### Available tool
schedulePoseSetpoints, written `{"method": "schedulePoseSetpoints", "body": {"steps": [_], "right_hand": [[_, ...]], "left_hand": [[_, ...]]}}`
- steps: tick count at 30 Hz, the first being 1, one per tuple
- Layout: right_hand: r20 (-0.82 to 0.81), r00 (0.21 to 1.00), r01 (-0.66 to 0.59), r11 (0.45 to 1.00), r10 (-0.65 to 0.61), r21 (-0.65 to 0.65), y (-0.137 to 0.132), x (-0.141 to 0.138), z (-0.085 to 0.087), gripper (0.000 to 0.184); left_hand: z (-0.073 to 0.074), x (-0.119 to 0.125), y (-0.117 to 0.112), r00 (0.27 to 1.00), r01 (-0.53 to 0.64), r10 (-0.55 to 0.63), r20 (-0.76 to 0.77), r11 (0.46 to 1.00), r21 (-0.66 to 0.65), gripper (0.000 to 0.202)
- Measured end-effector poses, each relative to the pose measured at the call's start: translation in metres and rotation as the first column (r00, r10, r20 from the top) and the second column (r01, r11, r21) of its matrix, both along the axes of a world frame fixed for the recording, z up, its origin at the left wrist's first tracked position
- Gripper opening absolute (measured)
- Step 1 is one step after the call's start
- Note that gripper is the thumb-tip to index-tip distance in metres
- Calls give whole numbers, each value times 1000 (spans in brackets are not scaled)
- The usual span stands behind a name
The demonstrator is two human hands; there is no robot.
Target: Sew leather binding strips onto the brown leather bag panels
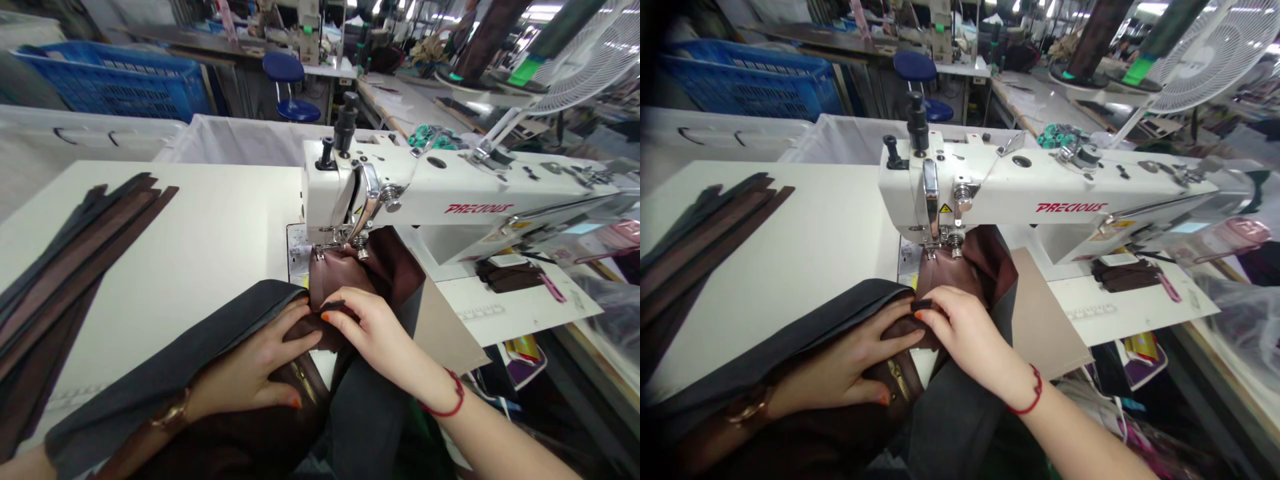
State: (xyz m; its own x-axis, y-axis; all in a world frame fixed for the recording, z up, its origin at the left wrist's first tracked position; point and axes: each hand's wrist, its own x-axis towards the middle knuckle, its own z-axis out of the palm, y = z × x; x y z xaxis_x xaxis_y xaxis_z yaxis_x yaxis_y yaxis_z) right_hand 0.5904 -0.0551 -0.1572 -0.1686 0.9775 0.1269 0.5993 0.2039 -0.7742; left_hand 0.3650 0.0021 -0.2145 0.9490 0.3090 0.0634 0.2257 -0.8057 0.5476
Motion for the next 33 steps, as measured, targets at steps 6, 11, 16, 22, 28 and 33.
{"method": "schedulePoseSetpoints", "body": {"steps": [6,11,16,22,28,33], "right_hand": [[-67,997,-46,994,39,-101,12,7,1,23],[-138,988,-87,981,63,-175,18,7,-8,24],[-92,993,-86,979,70,-187,22,5,-19,26],[-74,993,-98,982,87,-160,21,6,-24,25],[-45,992,-124,978,118,-170,20,7,-25,17],[-34,994,-108,980,104,-166,20,8,-26,19]], "left_hand": [[-8,0,2,996,22,-18,90,999,-37,74],[-7,0,3,997,14,-12,81,999,-30,72],[-5,0,2,996,-2,6,94,999,-48,73],[-1,1,3,998,4,-2,58,999,-31,69],[3,3,3,998,2,1,61,999,-53,69],[2,2,4,999,2,0,45,999,-43,69]]}}
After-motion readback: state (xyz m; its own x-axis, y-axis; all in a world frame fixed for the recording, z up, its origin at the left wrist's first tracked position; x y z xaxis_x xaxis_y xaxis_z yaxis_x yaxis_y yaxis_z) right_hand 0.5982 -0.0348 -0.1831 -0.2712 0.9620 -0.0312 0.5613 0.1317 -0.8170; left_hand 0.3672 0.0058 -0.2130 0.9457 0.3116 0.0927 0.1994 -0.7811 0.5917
